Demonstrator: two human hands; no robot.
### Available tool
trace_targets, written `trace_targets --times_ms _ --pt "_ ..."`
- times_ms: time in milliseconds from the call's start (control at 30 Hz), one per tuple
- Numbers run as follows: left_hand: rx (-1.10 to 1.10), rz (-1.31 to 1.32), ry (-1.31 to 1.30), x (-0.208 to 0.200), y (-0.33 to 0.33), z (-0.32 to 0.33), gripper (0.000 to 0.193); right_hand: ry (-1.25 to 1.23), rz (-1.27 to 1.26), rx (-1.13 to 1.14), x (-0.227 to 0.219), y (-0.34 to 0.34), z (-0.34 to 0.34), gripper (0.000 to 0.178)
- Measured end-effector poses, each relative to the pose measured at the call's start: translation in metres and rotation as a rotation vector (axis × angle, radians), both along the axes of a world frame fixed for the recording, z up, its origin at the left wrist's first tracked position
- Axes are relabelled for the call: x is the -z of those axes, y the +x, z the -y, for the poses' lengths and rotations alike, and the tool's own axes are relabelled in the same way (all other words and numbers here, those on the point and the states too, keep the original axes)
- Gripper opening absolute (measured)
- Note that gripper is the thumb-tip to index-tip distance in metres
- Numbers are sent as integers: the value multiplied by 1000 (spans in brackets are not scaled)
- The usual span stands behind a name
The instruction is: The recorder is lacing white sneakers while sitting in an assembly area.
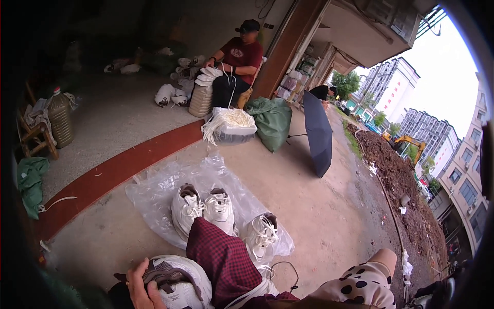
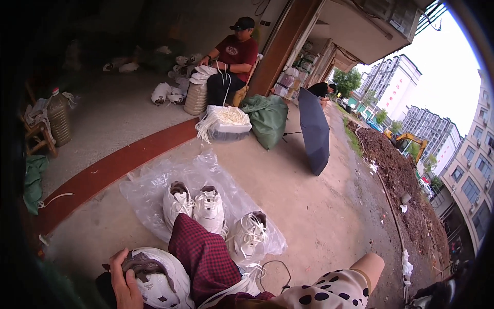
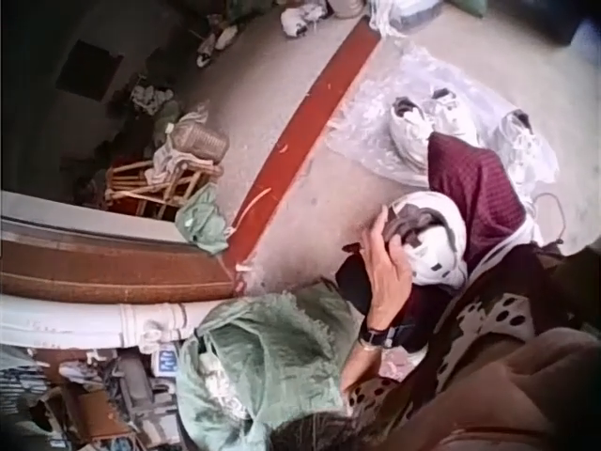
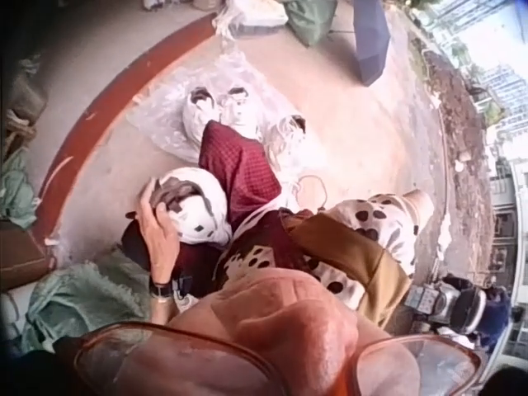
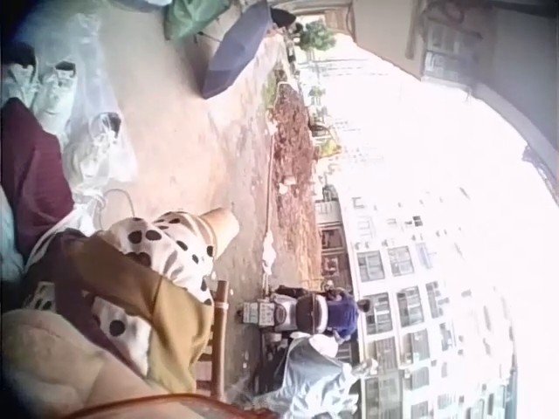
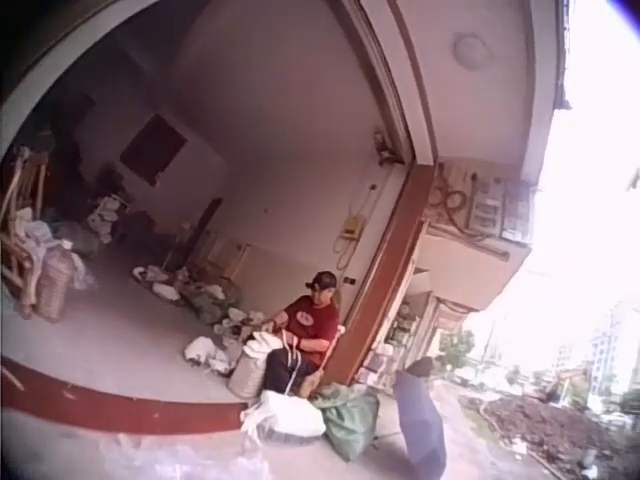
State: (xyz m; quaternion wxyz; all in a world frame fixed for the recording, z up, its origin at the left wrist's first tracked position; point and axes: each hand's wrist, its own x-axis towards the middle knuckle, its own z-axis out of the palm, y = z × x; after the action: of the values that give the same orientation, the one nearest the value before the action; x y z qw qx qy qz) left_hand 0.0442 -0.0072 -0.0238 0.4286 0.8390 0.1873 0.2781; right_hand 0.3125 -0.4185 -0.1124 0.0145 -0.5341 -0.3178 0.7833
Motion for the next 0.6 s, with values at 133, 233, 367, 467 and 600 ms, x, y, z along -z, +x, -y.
trace_targets --times_ms 133,233,367,467,600 --pt "13 -10 -10 0 0 -5 42 -35 13 38 -2 -7 -1 34" --pt "23 -11 -9 -1 -1 -6 43 -34 30 53 -1 -6 -3 34" --pt "22 -1 11 -1 -5 -4 44 -10 53 73 5 -6 -6 33" --pt "6 16 39 -1 -4 0 43 10 72 78 6 -1 -7 33" --pt "23 -5 44 -2 -2 2 43 31 81 85 9 3 -9 32"
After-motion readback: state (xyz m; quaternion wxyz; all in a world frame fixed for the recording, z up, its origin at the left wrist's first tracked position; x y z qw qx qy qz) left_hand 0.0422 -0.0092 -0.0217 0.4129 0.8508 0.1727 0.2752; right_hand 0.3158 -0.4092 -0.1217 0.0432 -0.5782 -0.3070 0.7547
